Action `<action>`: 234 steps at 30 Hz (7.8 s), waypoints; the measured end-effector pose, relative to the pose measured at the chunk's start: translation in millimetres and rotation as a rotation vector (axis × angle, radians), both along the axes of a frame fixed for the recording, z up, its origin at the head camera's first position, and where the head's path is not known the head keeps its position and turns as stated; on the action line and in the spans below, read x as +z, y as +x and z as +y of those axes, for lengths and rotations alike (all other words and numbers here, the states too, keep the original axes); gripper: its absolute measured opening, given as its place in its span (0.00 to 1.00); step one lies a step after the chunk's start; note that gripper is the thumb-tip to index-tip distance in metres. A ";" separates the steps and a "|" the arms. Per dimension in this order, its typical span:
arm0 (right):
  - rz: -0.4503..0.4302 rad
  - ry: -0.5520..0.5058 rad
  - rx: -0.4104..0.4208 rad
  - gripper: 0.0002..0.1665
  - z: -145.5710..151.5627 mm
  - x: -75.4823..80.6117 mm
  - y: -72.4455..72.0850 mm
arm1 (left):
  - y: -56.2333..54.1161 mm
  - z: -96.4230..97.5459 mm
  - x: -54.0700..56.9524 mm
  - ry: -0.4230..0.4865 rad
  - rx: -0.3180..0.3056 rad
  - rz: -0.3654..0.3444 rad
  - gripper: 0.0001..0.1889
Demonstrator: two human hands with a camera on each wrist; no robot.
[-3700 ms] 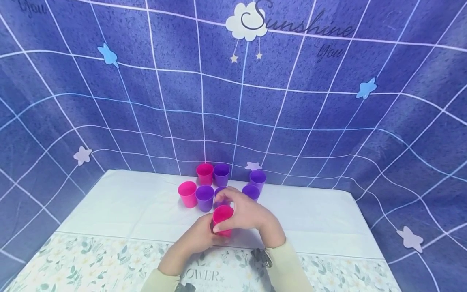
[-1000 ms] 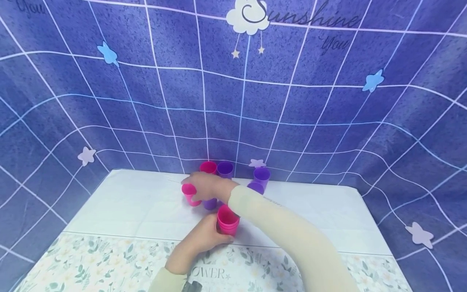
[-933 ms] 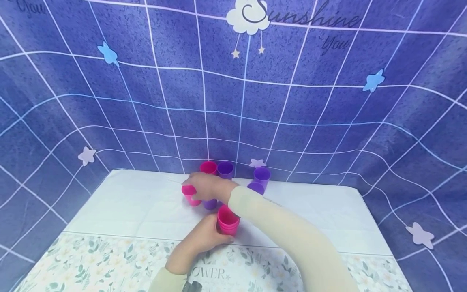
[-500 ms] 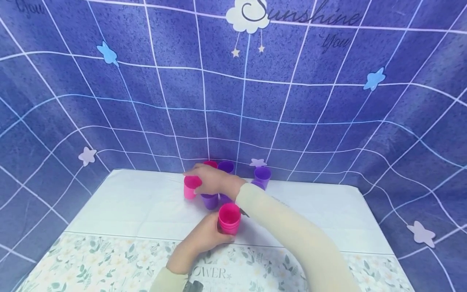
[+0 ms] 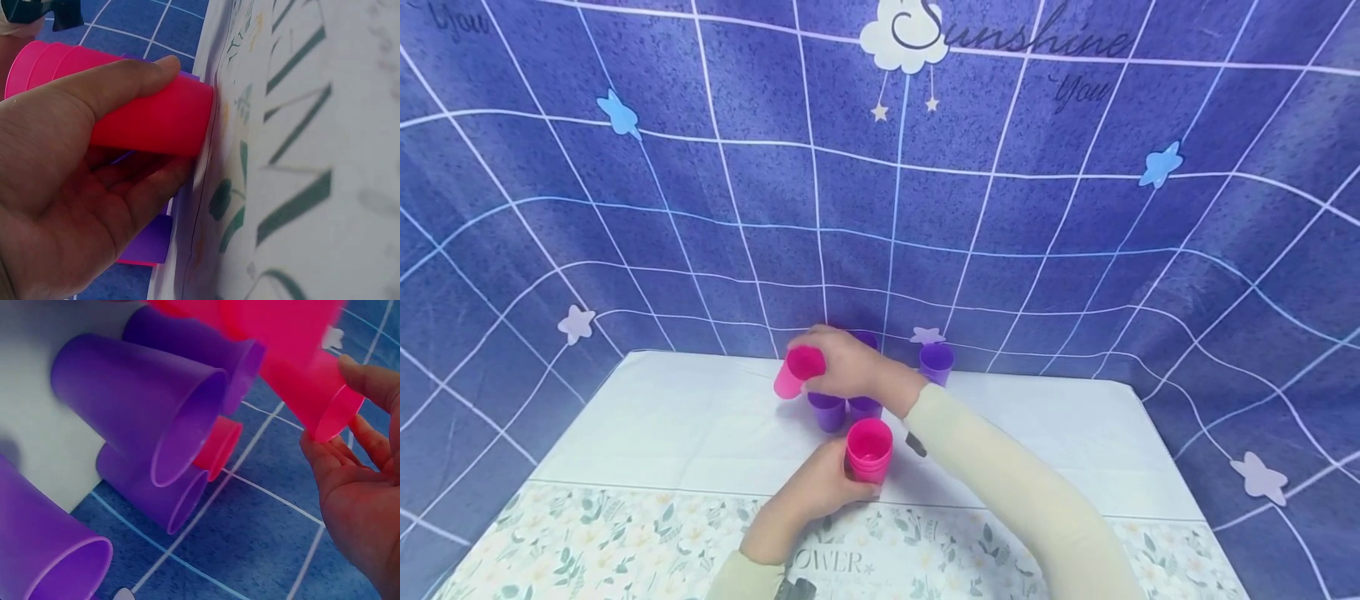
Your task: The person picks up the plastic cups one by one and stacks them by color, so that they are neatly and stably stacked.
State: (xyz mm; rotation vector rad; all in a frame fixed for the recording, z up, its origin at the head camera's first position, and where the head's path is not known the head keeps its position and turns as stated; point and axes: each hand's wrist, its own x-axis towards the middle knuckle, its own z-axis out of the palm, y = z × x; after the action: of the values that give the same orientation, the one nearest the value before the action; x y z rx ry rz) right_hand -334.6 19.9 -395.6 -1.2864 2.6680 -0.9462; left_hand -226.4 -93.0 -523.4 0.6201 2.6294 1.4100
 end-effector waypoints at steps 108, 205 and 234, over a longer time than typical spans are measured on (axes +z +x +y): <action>-0.129 -0.275 -0.251 0.30 75.8 6.3 110.2 | -0.4 3.7 0.7 -0.062 0.054 -0.047 0.31; -0.182 -0.126 -0.228 0.24 83.4 -14.7 86.9 | 0.0 -4.7 19.0 0.131 -0.041 -0.033 0.41; -0.271 -0.416 -0.441 0.20 71.3 -49.4 49.9 | 2.8 1.5 17.4 0.083 0.001 -0.017 0.41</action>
State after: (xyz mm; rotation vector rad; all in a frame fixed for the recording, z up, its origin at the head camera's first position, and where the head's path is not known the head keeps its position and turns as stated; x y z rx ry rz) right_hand -284.7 91.2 -445.0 -0.5353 2.6633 -1.6600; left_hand -223.6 -91.5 -506.0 0.6127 2.5695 1.5245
